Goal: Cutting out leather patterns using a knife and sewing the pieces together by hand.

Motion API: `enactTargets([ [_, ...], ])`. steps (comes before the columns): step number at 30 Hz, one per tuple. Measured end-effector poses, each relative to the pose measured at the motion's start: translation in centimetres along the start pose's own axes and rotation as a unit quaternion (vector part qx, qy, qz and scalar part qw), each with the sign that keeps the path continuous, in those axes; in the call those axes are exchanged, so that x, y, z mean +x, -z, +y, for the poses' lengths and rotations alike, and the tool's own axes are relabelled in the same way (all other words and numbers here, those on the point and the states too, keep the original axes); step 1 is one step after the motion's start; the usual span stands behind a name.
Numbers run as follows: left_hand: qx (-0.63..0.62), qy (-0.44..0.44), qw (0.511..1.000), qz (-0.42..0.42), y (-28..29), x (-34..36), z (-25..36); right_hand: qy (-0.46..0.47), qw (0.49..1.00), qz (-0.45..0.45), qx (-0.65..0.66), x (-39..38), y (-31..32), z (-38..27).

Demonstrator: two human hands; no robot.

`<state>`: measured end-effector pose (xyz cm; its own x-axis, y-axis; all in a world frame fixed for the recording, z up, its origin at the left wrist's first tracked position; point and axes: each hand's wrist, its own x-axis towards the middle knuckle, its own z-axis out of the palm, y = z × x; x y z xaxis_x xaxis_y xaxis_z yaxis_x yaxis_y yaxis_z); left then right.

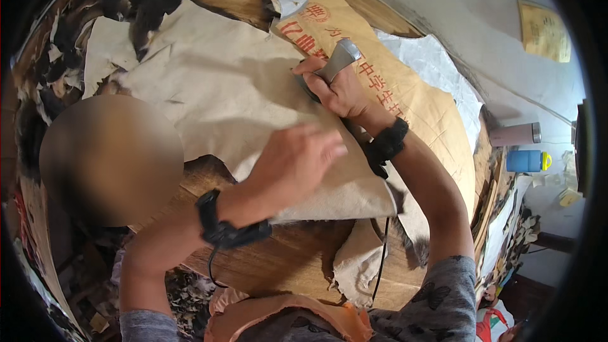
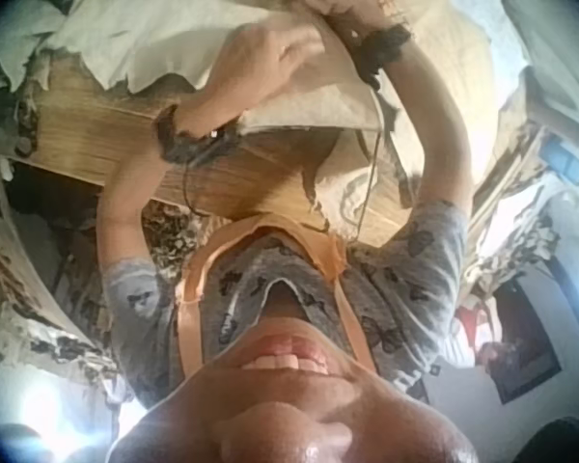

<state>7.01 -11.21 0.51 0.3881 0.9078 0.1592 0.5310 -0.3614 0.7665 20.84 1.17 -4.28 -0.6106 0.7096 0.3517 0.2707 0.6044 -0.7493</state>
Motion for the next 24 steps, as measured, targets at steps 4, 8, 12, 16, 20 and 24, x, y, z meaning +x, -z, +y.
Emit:
enactTargets([
  [4, 0.157, 0.002, 0.980, 0.118, -1.7, 0.4, -2.1, -0.009, 1.000, -0.003, -0.012, 0.5, 0.0, -0.7],
  [8, 0.186, -0.013, 0.978, 0.091, -1.7, 0.8, -4.1, -0.034, 0.998, -0.042, -0.013, 0.2, 0.4, -0.9],
  [12, 0.057, 0.004, 0.996, 0.071, 0.3, 1.3, -4.5, 0.000, 0.998, -0.060, -0.005, -1.2, 1.0, -0.1],
  [16, 0.040, -0.007, 0.996, 0.084, 1.4, 1.5, -4.9, -0.012, 0.999, -0.050, -0.015, 0.1, 0.4, -0.5],
  [20, -0.011, -0.029, 0.992, 0.122, 3.2, 2.1, -4.8, 0.002, 0.998, -0.051, -0.044, 2.7, -0.4, 0.6],
  [24, -0.047, -0.033, 0.989, 0.139, 6.2, 2.0, -4.6, -0.009, 0.998, -0.038, -0.048, 5.3, -1.7, 0.8],
])
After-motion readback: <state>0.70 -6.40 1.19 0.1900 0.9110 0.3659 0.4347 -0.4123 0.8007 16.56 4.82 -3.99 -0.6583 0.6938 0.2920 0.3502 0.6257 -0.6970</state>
